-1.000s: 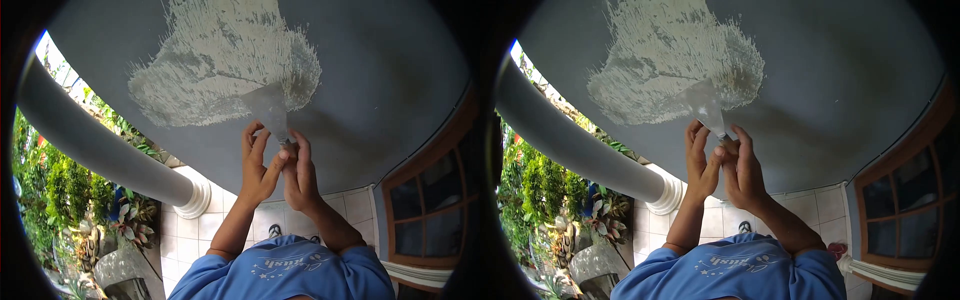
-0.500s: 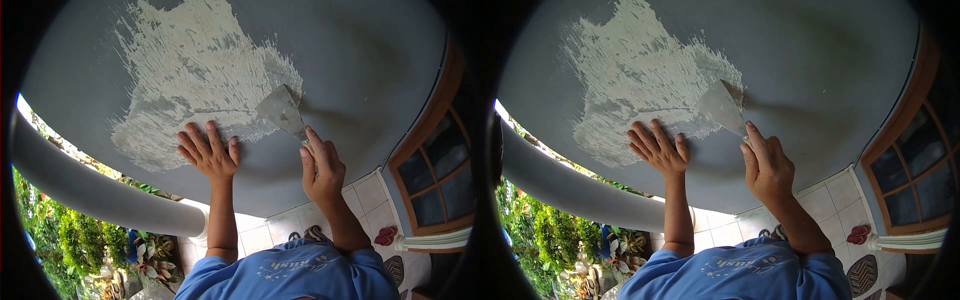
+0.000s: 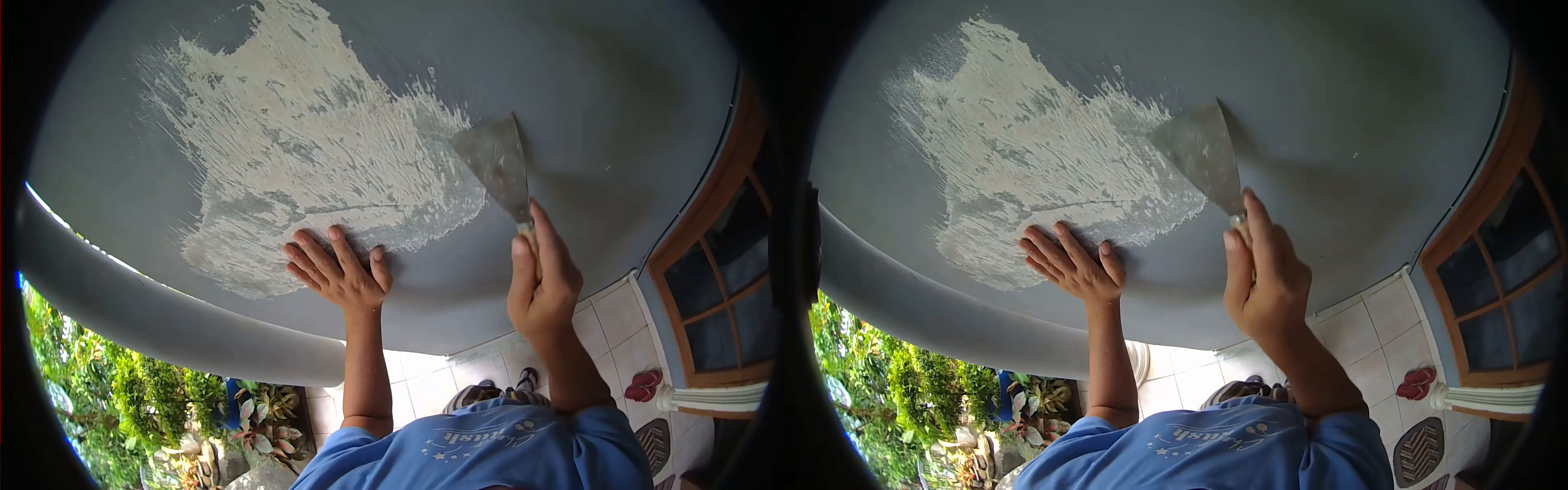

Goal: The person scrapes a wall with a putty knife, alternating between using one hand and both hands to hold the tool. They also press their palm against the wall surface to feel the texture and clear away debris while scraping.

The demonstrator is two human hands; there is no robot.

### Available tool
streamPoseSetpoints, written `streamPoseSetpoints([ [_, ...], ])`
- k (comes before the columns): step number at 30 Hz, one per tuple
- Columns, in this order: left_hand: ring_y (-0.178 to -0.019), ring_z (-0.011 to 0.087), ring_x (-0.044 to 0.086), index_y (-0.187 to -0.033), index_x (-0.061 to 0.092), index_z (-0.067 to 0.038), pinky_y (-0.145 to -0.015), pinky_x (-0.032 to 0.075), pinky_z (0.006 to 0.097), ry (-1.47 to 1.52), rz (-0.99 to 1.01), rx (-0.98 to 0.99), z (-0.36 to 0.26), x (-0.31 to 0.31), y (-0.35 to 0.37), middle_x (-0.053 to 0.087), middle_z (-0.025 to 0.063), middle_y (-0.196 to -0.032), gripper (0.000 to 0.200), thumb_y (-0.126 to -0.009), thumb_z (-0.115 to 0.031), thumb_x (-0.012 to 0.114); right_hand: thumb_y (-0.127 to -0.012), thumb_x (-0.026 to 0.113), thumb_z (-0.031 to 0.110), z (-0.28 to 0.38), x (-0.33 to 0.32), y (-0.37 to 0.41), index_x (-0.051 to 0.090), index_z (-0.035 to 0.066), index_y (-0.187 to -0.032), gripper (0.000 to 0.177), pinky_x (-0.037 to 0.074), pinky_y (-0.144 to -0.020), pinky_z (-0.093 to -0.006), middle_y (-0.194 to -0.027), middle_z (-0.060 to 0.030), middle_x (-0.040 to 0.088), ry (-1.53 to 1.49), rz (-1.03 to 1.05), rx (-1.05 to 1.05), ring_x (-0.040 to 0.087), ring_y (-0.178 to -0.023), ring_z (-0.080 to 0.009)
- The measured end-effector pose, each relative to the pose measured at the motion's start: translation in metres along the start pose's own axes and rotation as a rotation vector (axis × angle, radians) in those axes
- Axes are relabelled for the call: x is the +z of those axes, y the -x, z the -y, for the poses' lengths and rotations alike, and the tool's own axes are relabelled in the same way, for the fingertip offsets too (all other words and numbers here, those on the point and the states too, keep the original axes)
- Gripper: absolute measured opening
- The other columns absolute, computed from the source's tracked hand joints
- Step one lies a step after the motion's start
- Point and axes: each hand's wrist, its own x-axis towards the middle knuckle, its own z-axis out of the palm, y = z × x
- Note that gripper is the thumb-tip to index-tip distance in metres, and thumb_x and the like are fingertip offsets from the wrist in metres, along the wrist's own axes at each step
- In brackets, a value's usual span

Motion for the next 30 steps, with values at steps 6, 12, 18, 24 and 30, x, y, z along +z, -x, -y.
streamPoseSetpoints([
  [6,-0.147,0.0470,0.016,-0.152,0.034,-0.010,-0.119,0.005,0.0573,-0.028,0.048,0.116,0.016,-0.004,0.017,0.023,0.0295,-0.156,0.064,-0.101,-0.048,0.031,-0.097,0.060,0.019,0.015,-0.024,0.009,0.061,0.001,-0.115,0.025,0.047,-0.048,-0.0312,-0.074,-0.0086,0.061,0.046,0.044,0.073,0.063,-0.057,-0.0206],
  [12,-0.146,0.0496,0.015,-0.152,0.037,-0.017,-0.117,0.002,0.0613,0.055,0.035,0.045,0.011,0.000,0.024,0.025,0.0275,-0.157,0.061,-0.100,-0.050,0.035,-0.098,0.060,0.030,0.030,0.013,0.046,0.058,0.006,-0.086,0.026,0.046,-0.043,-0.0318,-0.066,-0.0043,0.060,0.381,-0.024,0.158,0.060,-0.049,-0.0222],
  [18,-0.146,0.0493,0.016,-0.151,0.038,-0.013,-0.118,0.002,0.0591,0.043,0.025,0.087,0.013,0.000,0.024,0.025,0.0287,-0.156,0.062,-0.101,-0.049,0.033,-0.096,0.063,0.032,0.035,0.025,0.026,0.055,0.007,-0.084,0.029,0.045,-0.040,-0.0320,-0.059,-0.0044,0.058,0.418,-0.027,0.237,0.058,-0.046,-0.0223],
  [24,-0.146,0.0507,0.015,-0.151,0.036,-0.012,-0.117,0.001,0.0605,0.029,0.012,0.092,0.010,0.002,0.021,0.024,0.0296,-0.156,0.063,-0.101,-0.049,0.031,-0.096,0.064,0.030,0.034,0.029,0.040,0.053,0.007,-0.081,0.030,0.045,-0.042,-0.0361,-0.057,-0.0063,0.055,0.456,-0.008,0.261,0.059,-0.046,-0.0255],
  [30,-0.145,0.0524,0.015,-0.151,0.037,-0.012,-0.116,0.001,0.0624,0.038,0.009,0.085,0.010,0.002,0.021,0.024,0.0302,-0.156,0.063,-0.101,-0.049,0.032,-0.096,0.064,0.026,0.046,0.016,0.043,0.051,0.006,-0.078,0.030,0.043,-0.041,-0.0364,-0.054,-0.0084,0.053,0.381,0.064,0.302,0.056,-0.043,-0.0276],
])
